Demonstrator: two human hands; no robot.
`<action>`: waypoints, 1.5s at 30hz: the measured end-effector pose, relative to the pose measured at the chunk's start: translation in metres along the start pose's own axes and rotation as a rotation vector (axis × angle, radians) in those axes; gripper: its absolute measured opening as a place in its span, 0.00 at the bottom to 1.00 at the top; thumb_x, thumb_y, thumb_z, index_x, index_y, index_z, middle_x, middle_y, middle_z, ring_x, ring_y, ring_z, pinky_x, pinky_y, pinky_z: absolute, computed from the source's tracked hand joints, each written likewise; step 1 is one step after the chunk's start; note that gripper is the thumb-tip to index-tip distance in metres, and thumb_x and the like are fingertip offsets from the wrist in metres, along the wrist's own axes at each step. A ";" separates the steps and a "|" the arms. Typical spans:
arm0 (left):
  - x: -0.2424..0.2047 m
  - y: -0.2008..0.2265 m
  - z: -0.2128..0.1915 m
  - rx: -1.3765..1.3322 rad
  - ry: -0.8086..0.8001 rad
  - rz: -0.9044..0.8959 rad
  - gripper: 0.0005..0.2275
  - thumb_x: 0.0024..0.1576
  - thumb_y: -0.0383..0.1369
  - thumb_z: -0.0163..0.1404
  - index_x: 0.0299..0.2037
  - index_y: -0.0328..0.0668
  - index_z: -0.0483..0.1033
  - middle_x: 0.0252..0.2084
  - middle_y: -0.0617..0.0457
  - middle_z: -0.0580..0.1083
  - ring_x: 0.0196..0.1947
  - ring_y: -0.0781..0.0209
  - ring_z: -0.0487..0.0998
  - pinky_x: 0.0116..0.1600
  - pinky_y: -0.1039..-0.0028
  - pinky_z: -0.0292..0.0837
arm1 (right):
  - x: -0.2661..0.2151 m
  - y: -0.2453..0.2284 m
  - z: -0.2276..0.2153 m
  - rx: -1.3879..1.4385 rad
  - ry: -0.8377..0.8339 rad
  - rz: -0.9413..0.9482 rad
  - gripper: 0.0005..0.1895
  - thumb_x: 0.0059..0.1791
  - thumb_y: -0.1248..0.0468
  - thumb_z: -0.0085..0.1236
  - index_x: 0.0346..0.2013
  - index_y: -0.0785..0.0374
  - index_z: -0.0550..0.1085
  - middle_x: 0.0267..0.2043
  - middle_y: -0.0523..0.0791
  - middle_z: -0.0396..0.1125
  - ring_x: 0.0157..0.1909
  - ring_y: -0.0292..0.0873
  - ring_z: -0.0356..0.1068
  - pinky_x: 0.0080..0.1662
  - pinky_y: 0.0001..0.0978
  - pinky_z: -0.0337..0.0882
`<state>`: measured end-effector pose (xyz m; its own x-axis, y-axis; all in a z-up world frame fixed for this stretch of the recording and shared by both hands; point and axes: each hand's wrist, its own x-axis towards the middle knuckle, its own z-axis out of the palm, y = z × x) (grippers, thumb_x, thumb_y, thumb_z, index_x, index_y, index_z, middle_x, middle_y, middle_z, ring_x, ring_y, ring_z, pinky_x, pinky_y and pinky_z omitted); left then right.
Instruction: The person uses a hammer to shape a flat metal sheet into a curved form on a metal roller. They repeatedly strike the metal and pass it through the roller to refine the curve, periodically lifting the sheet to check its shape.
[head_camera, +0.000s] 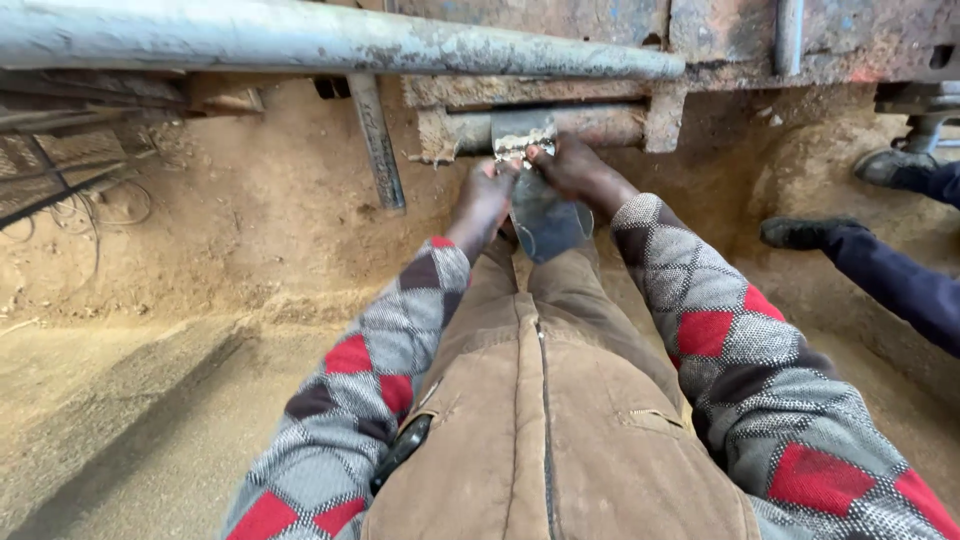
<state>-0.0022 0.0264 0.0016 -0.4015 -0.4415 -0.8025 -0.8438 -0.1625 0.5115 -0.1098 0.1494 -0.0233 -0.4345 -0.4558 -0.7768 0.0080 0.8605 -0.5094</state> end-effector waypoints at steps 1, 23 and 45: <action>0.005 0.006 -0.002 0.000 0.006 0.012 0.14 0.55 0.49 0.54 0.31 0.48 0.77 0.16 0.49 0.69 0.19 0.56 0.76 0.26 0.73 0.70 | -0.002 -0.011 -0.013 0.000 0.008 -0.010 0.37 0.56 0.36 0.40 0.56 0.70 0.66 0.52 0.66 0.69 0.60 0.68 0.67 0.58 0.65 0.67; 0.011 0.008 -0.014 0.138 -0.047 0.010 0.14 0.56 0.48 0.52 0.40 0.49 0.81 0.33 0.48 0.80 0.37 0.52 0.84 0.35 0.67 0.82 | -0.036 -0.021 0.004 0.074 0.068 0.142 0.32 0.54 0.37 0.52 0.51 0.64 0.69 0.50 0.61 0.71 0.58 0.64 0.70 0.55 0.57 0.71; -0.007 0.043 -0.023 0.291 -0.055 0.025 0.17 0.60 0.49 0.47 0.42 0.44 0.79 0.42 0.41 0.80 0.52 0.41 0.79 0.50 0.54 0.78 | -0.030 -0.037 -0.006 0.023 0.013 0.061 0.34 0.56 0.38 0.44 0.53 0.69 0.65 0.53 0.69 0.68 0.60 0.71 0.67 0.60 0.62 0.67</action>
<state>-0.0276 0.0023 0.0365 -0.4355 -0.3919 -0.8104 -0.8968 0.1114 0.4281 -0.1028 0.1322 0.0213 -0.4443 -0.3995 -0.8019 0.0555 0.8811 -0.4696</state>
